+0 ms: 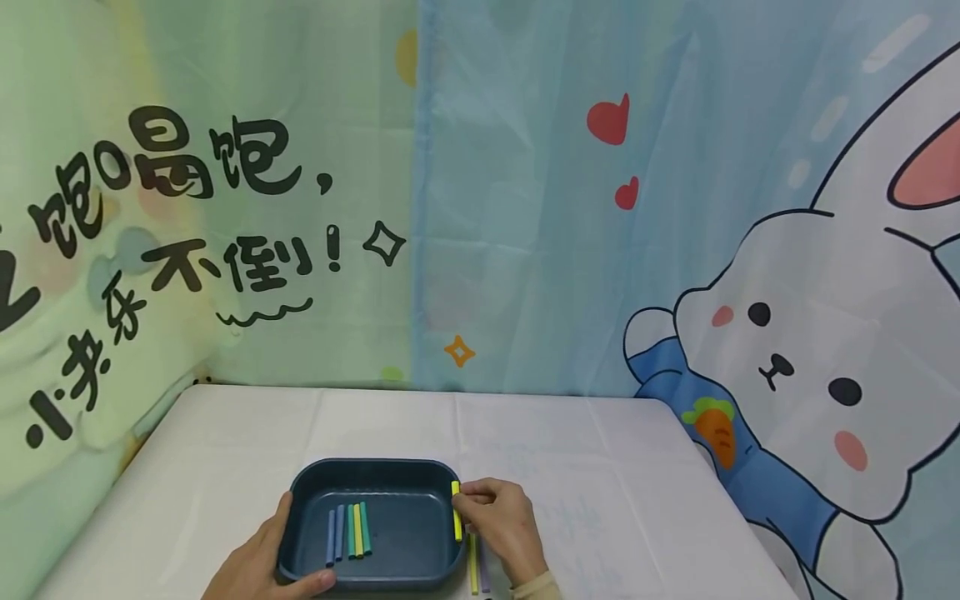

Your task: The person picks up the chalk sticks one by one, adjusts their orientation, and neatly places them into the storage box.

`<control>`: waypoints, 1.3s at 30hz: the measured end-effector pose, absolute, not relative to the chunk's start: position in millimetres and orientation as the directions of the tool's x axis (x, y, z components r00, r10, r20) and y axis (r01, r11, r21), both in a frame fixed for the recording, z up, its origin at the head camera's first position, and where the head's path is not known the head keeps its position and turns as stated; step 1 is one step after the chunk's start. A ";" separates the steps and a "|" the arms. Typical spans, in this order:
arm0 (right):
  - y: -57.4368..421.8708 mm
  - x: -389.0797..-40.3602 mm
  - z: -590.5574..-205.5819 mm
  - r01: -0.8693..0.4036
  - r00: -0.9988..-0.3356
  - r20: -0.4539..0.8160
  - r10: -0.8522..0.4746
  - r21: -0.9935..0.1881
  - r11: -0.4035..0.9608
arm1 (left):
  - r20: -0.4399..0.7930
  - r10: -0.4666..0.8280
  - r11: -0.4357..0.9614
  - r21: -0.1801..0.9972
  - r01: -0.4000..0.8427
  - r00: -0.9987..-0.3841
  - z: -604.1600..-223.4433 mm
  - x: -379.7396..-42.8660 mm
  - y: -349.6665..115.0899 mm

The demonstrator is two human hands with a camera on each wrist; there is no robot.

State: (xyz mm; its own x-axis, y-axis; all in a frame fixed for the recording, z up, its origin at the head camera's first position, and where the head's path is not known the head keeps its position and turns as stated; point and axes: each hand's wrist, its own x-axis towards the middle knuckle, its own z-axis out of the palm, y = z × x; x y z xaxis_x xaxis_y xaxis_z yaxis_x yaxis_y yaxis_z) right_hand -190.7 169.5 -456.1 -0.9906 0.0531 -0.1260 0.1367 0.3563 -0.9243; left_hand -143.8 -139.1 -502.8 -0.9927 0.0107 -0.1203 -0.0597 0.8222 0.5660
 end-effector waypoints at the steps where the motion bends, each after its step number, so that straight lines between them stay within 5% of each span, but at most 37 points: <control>1: 168.0 -191.3 -455.3 0.136 -0.991 -0.127 0.050 -0.923 0.359 | -0.118 0.012 0.821 0.568 -0.058 -0.993 -502.9 -143.7 -139.2; 39: 104.7 -210.3 -463.6 0.014 -0.999 -0.028 -0.027 -0.901 0.433 | -0.151 0.004 0.813 0.576 -0.084 -0.989 -500.5 -142.7 -138.5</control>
